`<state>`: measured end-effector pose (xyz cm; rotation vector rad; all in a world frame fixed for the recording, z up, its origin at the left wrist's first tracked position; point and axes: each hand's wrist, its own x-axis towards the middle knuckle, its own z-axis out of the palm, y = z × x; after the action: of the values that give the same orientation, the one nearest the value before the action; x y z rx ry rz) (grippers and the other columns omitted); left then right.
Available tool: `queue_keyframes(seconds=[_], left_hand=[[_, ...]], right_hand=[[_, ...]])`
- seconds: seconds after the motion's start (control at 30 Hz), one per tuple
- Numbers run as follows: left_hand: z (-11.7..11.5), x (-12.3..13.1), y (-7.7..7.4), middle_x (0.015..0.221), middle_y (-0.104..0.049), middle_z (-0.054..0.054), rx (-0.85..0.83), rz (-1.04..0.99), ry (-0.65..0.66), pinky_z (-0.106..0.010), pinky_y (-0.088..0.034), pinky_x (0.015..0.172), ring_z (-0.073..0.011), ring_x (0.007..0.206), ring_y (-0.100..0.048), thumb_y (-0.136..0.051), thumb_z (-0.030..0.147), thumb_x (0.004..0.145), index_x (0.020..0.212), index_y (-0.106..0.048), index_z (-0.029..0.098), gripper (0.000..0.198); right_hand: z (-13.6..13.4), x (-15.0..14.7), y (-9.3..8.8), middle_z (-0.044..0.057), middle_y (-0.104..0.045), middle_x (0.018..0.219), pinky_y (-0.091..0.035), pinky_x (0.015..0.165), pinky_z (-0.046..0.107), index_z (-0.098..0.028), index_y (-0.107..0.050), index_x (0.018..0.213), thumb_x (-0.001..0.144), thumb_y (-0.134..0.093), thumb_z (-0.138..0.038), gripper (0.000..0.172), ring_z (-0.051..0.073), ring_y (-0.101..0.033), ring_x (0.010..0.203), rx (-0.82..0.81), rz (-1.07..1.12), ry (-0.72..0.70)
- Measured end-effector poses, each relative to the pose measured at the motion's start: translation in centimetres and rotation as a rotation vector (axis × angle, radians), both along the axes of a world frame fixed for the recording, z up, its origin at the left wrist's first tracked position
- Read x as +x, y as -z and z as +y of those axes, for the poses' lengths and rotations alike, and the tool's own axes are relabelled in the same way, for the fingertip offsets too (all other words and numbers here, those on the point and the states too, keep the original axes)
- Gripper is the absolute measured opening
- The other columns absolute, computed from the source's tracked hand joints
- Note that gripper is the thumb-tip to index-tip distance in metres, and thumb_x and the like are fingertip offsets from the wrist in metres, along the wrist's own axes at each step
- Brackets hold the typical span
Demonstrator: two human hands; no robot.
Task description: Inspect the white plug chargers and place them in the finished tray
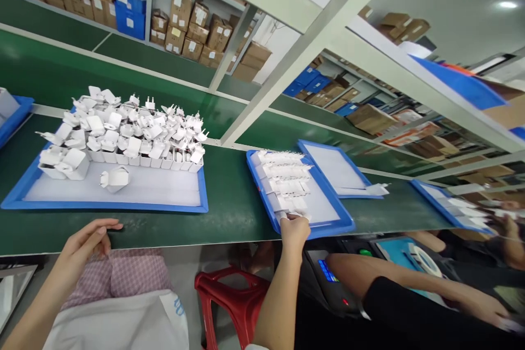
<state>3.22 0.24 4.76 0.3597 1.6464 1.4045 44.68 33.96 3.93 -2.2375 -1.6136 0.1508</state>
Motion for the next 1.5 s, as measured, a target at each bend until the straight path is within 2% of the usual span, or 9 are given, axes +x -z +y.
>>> queue_keyframes(seconds=[0.17,0.27,0.33,0.47,0.67,0.83,0.97,1.13,1.5], left_hand=[[-0.1,0.1,0.6,0.109,-0.071,-0.013,0.069,0.033,0.015,-0.027,-0.046,0.055,-0.0141,0.060,-0.054,-0.065,0.059,0.083,0.103,-0.070,0.018,0.046],[0.4,0.3,0.5,0.105,-0.072,-0.012,0.110,0.044,0.006,-0.026,-0.044,0.055,-0.0125,0.058,-0.054,-0.064,0.059,0.083,0.102,-0.070,0.017,0.046],[0.9,0.6,0.2,0.101,-0.073,-0.011,0.141,0.042,0.005,-0.026,-0.044,0.056,-0.0121,0.057,-0.055,-0.064,0.058,0.084,0.100,-0.070,0.016,0.045],[1.0,1.3,-0.1,0.099,-0.073,-0.009,0.203,0.038,0.039,-0.027,-0.046,0.060,-0.0117,0.058,-0.054,-0.060,0.052,0.087,0.098,-0.070,0.017,0.038],[-2.2,0.5,0.8,0.102,-0.070,-0.008,0.144,0.141,0.027,-0.028,-0.047,0.066,-0.0133,0.065,-0.054,-0.049,0.042,0.096,0.103,-0.069,0.020,0.031],[-2.7,-0.9,1.0,0.128,-0.060,-0.012,0.081,0.429,0.005,-0.036,-0.054,0.081,-0.0209,0.093,-0.062,-0.050,0.030,0.097,0.133,-0.052,0.026,0.036],[-1.7,-2.5,-0.2,0.152,-0.039,-0.019,0.353,0.758,0.044,-0.052,-0.040,0.111,-0.0338,0.140,-0.040,-0.064,0.027,0.089,0.149,-0.029,0.025,0.070],[-1.2,-3.5,-2.0,0.114,-0.069,-0.011,0.626,0.681,0.234,-0.033,-0.054,0.087,-0.0229,0.102,-0.067,-0.066,0.024,0.090,0.132,-0.053,0.024,0.044],[-1.8,0.5,-3.3,0.116,-0.066,-0.012,0.612,0.680,0.231,-0.032,-0.055,0.089,-0.0231,0.109,-0.066,-0.067,0.014,0.087,0.131,-0.053,0.022,0.046]], right_hand=[[-3.4,-1.8,-2.9,0.026,-0.068,0.092,-0.048,0.081,0.056,-0.010,-0.068,0.074,0.075,-0.062,-0.023,0.014,0.047,-0.064,0.098,0.076,-0.058,-0.003],[-7.4,-6.9,-4.4,0.022,-0.069,0.090,-0.048,0.081,0.053,-0.014,-0.068,0.088,0.080,-0.060,-0.035,0.023,0.042,-0.065,0.090,0.328,0.009,-0.070],[-10.8,-12.6,-4.6,0.012,-0.069,0.083,-0.051,0.080,0.046,-0.018,-0.067,0.095,0.082,-0.063,-0.042,0.028,0.032,-0.066,0.080,0.384,0.182,-0.393],[-15.7,-26.1,-3.3,0.013,-0.067,0.113,-0.054,0.087,0.044,-0.020,-0.060,0.122,0.085,-0.062,-0.041,0.043,0.029,-0.066,0.100,-0.007,0.365,-1.125],[-14.9,-36.8,-0.3,0.015,-0.060,0.127,-0.049,0.103,0.049,-0.018,-0.047,0.139,0.083,-0.061,-0.027,0.058,0.029,-0.059,0.119,-0.178,0.515,-1.413],[-16.3,-36.4,-1.2,0.010,-0.062,0.104,-0.056,0.085,0.043,-0.021,-0.063,0.116,0.087,-0.058,-0.018,0.029,0.026,-0.062,0.100,0.093,0.424,-1.526],[-20.2,-33.6,-4.4,0.007,-0.063,0.103,-0.058,0.078,0.036,-0.026,-0.057,0.124,0.087,-0.056,-0.006,0.041,0.022,-0.062,0.095,0.148,0.563,-1.717],[-22.6,-30.5,-5.9,0.009,-0.067,0.120,-0.060,0.086,0.040,-0.026,-0.054,0.135,0.087,-0.061,-0.008,0.052,0.024,-0.066,0.106,0.047,0.714,-1.705],[-26.0,-26.0,-5.4,0.010,-0.069,0.121,-0.061,0.081,0.046,-0.027,-0.055,0.137,0.089,-0.058,-0.007,0.052,0.029,-0.066,0.108,0.354,0.642,-1.408]])
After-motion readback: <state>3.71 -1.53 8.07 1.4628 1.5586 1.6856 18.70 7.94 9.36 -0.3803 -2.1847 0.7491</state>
